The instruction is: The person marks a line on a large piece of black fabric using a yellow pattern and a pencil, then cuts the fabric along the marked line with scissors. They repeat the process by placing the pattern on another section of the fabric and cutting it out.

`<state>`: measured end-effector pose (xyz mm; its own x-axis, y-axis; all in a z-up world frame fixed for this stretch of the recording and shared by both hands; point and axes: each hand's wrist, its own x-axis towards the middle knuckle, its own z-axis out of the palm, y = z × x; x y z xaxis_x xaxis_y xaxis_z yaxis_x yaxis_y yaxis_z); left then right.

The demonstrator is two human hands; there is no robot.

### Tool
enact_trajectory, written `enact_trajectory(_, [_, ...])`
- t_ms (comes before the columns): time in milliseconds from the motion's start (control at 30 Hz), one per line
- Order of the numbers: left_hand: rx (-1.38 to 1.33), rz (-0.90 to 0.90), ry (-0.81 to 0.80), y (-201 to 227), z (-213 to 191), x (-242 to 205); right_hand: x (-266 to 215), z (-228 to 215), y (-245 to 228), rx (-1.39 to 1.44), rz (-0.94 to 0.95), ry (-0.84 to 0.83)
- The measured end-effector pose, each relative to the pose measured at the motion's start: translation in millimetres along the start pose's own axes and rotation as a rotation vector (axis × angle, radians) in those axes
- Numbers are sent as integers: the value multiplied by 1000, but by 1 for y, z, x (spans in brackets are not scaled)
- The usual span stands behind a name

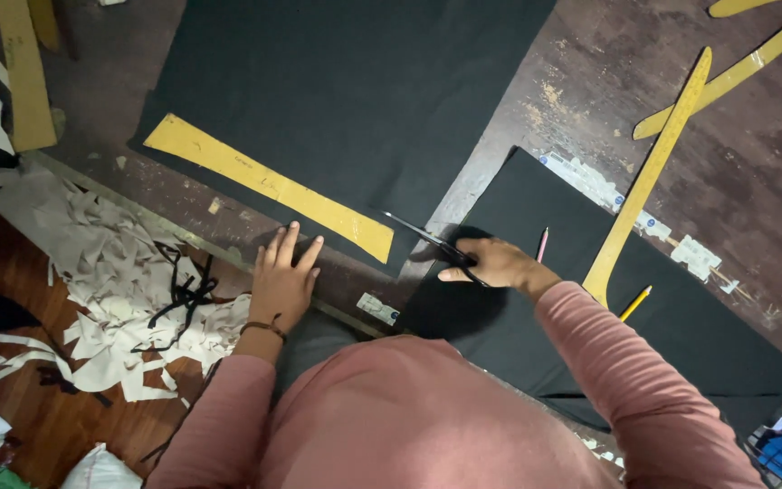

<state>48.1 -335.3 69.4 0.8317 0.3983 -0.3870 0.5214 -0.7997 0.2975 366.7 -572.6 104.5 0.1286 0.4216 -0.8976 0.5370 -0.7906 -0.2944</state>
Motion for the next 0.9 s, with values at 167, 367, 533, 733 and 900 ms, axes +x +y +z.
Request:
enact_trajectory(167, [5, -11, -33, -1, 0, -1, 16, 5, 10, -1, 31, 9])
enact_trajectory(367, [-11, -8, -18, -6, 8, 0, -1, -23, -47, -46, -10, -16])
enact_trajectory(533, [-6, -17, 0, -6, 9, -1, 13, -17, -41, -55, 27, 9])
enact_trajectory(733, [24, 15, 66, -7, 12, -4, 14, -24, -67, -73, 27, 5])
enact_trajectory(900, [-17, 19, 83, -9, 8, -6, 13, -28, -73, -81, 45, 17])
